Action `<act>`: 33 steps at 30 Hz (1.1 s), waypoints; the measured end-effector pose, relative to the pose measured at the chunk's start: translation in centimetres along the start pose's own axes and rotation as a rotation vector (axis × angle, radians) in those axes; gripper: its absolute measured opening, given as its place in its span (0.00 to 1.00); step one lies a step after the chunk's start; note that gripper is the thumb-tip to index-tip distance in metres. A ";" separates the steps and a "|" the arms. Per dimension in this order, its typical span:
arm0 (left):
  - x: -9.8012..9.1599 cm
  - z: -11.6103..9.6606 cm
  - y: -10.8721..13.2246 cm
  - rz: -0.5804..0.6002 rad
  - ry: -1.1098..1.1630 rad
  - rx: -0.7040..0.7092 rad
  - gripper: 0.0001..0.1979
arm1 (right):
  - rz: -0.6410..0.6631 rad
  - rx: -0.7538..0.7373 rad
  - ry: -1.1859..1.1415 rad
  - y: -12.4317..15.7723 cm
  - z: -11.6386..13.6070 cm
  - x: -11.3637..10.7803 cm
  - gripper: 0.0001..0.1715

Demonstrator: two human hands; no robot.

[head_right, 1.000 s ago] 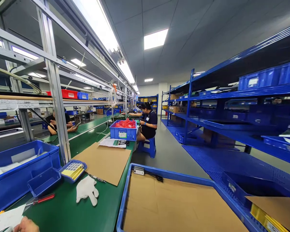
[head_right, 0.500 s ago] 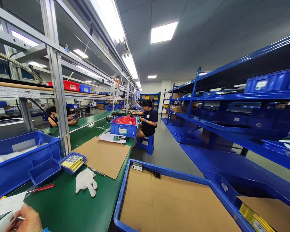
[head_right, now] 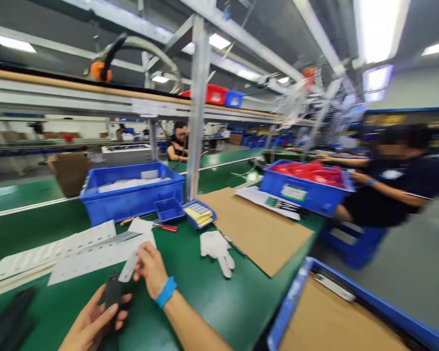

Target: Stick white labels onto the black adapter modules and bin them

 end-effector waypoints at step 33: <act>0.9 -0.8 0.6 0.279 0.126 -0.107 0.30 | 0.011 -0.005 0.685 4.0 0.0 0.7 0.10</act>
Point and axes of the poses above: each hand's wrist, its own y-axis away from the middle knuckle, its own x-axis out of the palm, z = x × y, the point moved 1 cm from there along -y, towards the middle knuckle, and after that the axes turned 9 degrees about x, right-handed, at the moved point
